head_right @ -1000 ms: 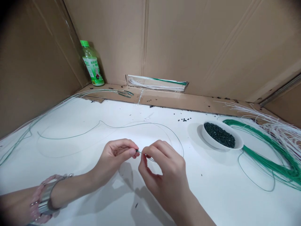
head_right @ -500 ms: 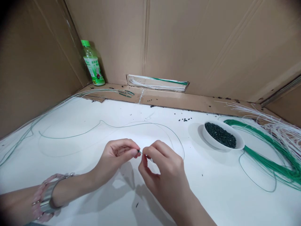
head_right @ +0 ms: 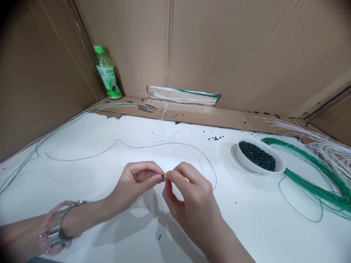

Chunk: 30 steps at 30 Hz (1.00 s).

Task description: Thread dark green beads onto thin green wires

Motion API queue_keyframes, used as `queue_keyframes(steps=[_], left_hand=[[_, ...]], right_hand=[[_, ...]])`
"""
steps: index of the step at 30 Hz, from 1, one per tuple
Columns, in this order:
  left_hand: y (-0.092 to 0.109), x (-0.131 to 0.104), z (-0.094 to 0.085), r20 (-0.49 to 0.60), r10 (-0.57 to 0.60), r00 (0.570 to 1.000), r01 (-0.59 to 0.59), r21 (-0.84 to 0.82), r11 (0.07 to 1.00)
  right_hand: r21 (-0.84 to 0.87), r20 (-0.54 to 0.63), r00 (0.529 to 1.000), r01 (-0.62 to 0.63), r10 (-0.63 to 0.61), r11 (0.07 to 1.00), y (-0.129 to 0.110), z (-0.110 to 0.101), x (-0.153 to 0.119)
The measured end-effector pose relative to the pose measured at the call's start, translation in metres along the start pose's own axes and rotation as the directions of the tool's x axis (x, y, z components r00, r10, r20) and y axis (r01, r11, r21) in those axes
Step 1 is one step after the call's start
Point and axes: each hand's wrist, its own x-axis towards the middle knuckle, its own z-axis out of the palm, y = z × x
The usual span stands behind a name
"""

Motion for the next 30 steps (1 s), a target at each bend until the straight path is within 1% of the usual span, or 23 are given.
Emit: queue_keyframes(steps=[4,7,10,14,18,21,26,28,30], left_hand=[[0.000,0.001,-0.001,-0.012,-0.002,1.000,0.001,-0.032,0.999],[0.000,0.001,-0.001,-0.017,0.013,1.000,-0.014,-0.072,0.997],[0.000,0.001,-0.003,-0.018,0.044,0.999,-0.045,-0.070,0.997],[-0.001,0.004,-0.005,-0.005,0.107,0.994,-0.107,-0.036,0.994],[-0.003,0.006,-0.008,0.031,0.186,0.982,-0.187,0.033,0.982],[-0.004,0.006,-0.009,0.027,0.210,0.977,-0.211,0.103,0.972],[-0.001,0.006,-0.008,0.035,0.213,0.976,-0.215,0.235,0.948],[0.000,0.009,-0.008,0.013,0.215,0.977,-0.211,0.244,0.946],[0.001,0.014,-0.011,-0.036,0.223,0.974,-0.209,0.230,0.951]], right_hand=[[0.085,-0.005,0.999,-0.044,0.045,0.995,-0.001,0.000,0.002],[0.144,0.023,0.993,-0.115,0.113,0.983,0.000,-0.001,0.001],[0.207,0.062,0.982,-0.186,0.176,0.961,0.002,0.000,0.000],[0.297,0.117,0.958,-0.284,0.260,0.912,0.005,0.000,0.001],[0.357,0.145,0.920,-0.393,0.365,0.847,0.004,0.001,0.004],[0.366,0.132,0.914,-0.405,0.383,0.838,0.003,0.003,0.004],[0.344,0.138,0.922,-0.387,0.362,0.855,0.000,0.008,0.003],[0.288,0.136,0.930,-0.366,0.340,0.885,0.003,0.007,0.004],[0.185,0.153,0.924,-0.374,0.350,0.909,0.007,0.004,0.006]])
